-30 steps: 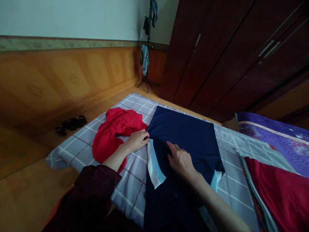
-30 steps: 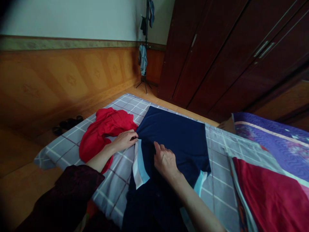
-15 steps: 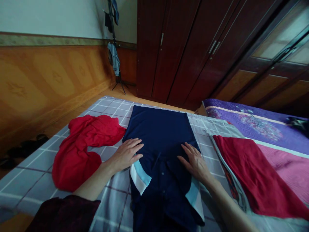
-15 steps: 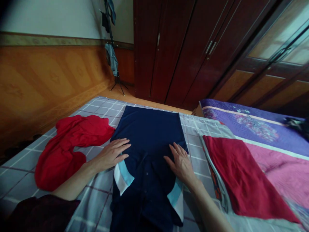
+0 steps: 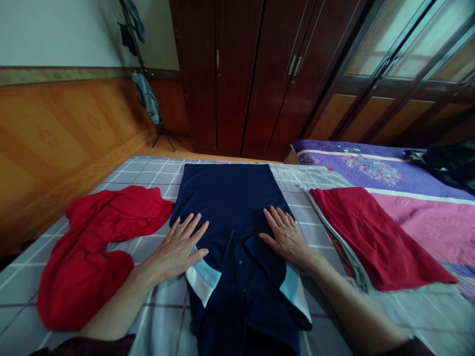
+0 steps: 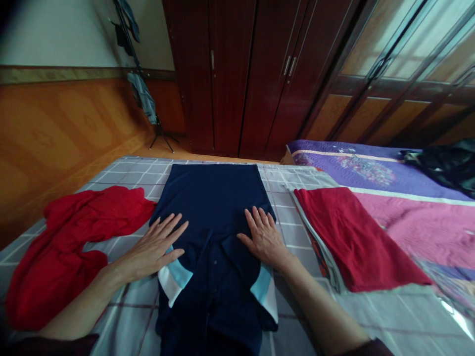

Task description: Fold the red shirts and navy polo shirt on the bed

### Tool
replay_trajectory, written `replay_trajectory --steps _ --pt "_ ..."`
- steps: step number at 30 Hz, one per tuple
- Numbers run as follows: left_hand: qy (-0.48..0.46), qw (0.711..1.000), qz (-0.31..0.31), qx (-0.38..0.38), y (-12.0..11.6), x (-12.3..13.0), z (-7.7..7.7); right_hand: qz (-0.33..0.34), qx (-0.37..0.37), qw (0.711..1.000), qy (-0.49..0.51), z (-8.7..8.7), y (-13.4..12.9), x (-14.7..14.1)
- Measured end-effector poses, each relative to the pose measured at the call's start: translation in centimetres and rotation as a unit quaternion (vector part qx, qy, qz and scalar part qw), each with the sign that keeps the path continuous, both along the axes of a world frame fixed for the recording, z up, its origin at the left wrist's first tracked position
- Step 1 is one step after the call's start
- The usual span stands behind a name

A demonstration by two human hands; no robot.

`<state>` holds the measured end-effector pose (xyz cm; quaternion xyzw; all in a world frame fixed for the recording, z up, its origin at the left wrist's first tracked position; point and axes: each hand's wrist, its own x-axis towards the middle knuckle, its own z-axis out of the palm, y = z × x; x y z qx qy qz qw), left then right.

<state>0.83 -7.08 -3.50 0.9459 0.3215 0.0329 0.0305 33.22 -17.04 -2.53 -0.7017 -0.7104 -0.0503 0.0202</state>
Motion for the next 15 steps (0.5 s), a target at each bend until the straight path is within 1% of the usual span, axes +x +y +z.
replay_trajectory --steps 3,7,12,15 --pt "0.006 1.0 -0.002 -0.009 0.0 0.0 0.3 0.011 -0.013 1.0 -0.009 0.2 -0.2 -0.1" --pt "-0.011 1.0 0.0 0.004 -0.4 0.5 1.1 0.01 0.002 1.0 0.001 0.3 -0.4 -0.1" --pt "-0.011 0.999 -0.008 -0.039 -0.5 0.9 1.3 0.013 0.013 1.0 0.011 0.3 -0.3 -0.1" --pt "-0.045 0.998 0.002 -0.045 -0.2 1.0 1.4 0.008 0.021 1.0 0.012 0.6 -0.3 -0.3"
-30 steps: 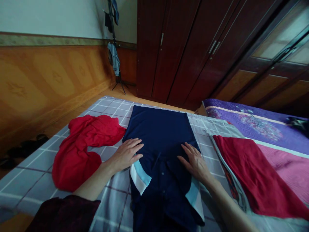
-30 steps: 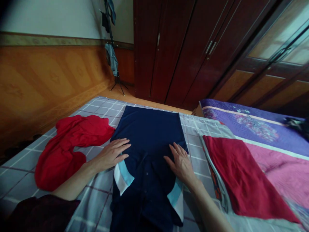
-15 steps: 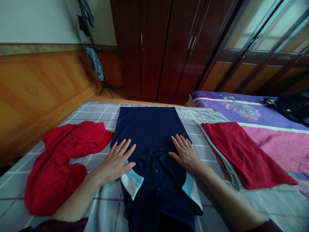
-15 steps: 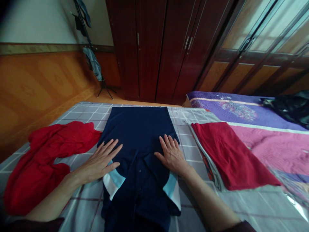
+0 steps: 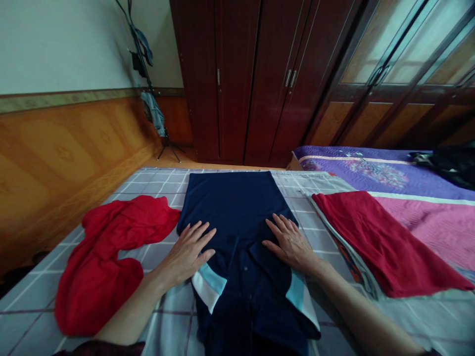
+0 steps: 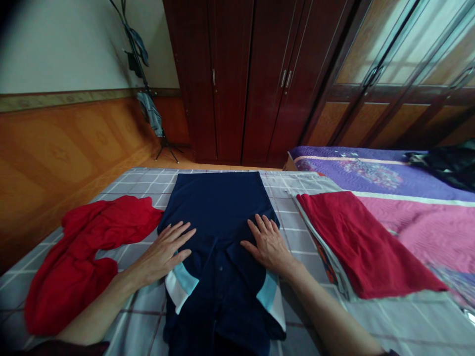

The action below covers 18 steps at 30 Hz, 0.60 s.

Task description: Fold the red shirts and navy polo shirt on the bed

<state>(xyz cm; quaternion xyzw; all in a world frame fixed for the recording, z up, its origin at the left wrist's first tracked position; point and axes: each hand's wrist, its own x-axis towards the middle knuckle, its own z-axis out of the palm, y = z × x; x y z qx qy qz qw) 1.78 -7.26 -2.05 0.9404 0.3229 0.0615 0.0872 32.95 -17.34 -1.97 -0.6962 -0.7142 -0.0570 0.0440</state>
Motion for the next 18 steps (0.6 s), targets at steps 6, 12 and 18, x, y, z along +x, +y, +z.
replay_trajectory --steps 6,12,18 --pt "-0.036 0.998 0.042 0.034 3.6 1.2 1.6 -0.008 0.013 1.0 -0.014 0.4 -0.1 -0.7" --pt "0.001 0.992 0.112 0.054 11.7 2.6 0.3 -0.023 0.042 0.999 0.009 -0.5 0.1 -0.7" --pt "-0.01 0.984 0.158 0.085 16.6 2.2 -1.6 -0.028 0.041 0.999 0.019 -0.8 0.2 -0.5"
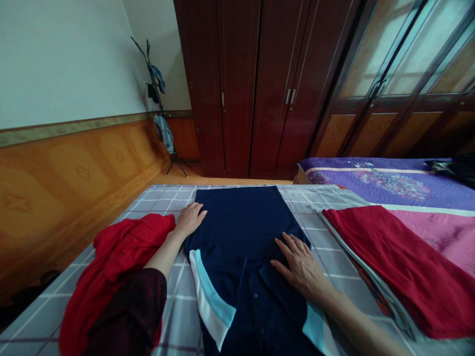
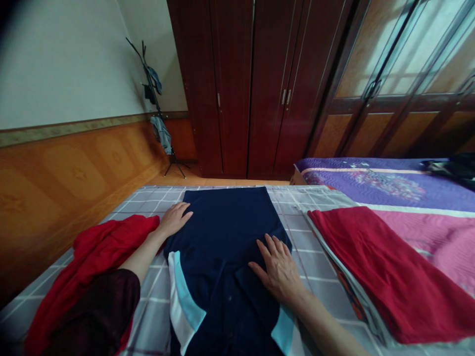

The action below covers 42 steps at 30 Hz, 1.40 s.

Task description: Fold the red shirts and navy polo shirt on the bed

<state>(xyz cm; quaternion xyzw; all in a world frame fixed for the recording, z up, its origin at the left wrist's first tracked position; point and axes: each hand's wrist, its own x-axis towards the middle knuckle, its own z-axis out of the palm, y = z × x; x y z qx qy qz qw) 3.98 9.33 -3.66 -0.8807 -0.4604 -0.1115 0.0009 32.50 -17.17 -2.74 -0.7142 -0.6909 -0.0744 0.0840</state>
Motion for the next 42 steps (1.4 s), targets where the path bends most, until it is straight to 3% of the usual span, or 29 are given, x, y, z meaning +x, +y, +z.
replay_trajectory --steps 9,17,28,34,38,42 --pt "0.009 1.0 0.007 -0.009 3.4 0.6 0.2 0.011 0.054 0.998 -0.01 -1.3 0.4 0.7" --pt "-0.003 0.999 0.044 -0.032 5.6 1.2 -1.2 0.032 0.1 0.994 -0.042 -2.2 0.3 1.3" --pt "-0.011 0.997 0.07 -0.034 7.0 0.1 -1.7 0.047 0.119 0.99 -0.06 -2.6 0.4 1.7" --pt "-0.025 0.999 0.043 -0.02 7.5 -1.0 -1.3 0.043 0.103 0.992 -0.063 -2.8 0.4 1.9" --pt "-0.034 0.999 0.01 -0.002 7.1 -0.5 -0.8 0.041 0.104 0.992 -0.065 -3.0 0.4 2.1" --pt "-0.017 0.999 -0.018 -0.029 7.3 0.1 -1.0 0.051 0.115 0.99 -0.07 -3.0 0.3 2.1"
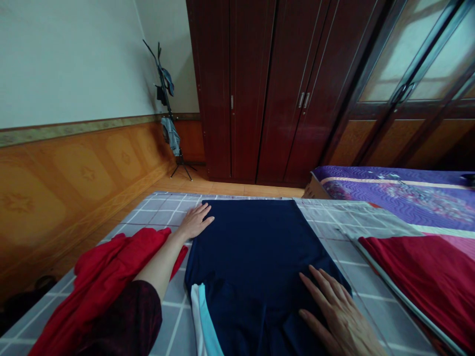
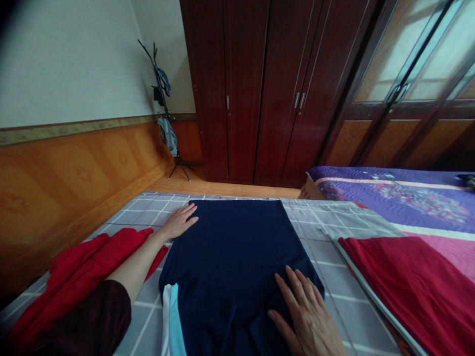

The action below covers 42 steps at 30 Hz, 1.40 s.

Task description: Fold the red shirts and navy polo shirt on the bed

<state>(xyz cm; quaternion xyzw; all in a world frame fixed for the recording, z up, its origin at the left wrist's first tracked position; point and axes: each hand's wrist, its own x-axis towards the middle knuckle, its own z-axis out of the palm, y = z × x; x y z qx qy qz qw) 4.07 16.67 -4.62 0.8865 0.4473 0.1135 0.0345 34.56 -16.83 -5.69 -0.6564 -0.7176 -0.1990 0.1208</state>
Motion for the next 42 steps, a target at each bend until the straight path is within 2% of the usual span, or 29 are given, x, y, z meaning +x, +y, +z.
replay_trajectory --steps 6,13,20,29,42 --pt "0.019 0.999 0.01 -0.027 0.4 -0.2 -0.2 0.004 0.013 1.0 -0.013 0.4 0.0 -0.2" --pt "0.02 1.0 0.002 -0.009 -0.5 0.8 0.6 -0.016 -0.003 1.0 0.007 0.2 0.0 -0.3" --pt "0.042 0.998 0.003 -0.042 -0.7 1.3 0.4 -0.013 -0.004 1.0 0.012 0.4 0.0 -0.4" --pt "0.065 0.995 -0.02 -0.071 -2.2 2.8 0.5 -0.014 -0.015 0.999 0.028 0.3 -0.1 -0.4" --pt "0.078 0.995 0.0 -0.063 -2.5 2.7 0.5 -0.018 -0.016 0.999 0.041 0.4 0.0 -0.5"
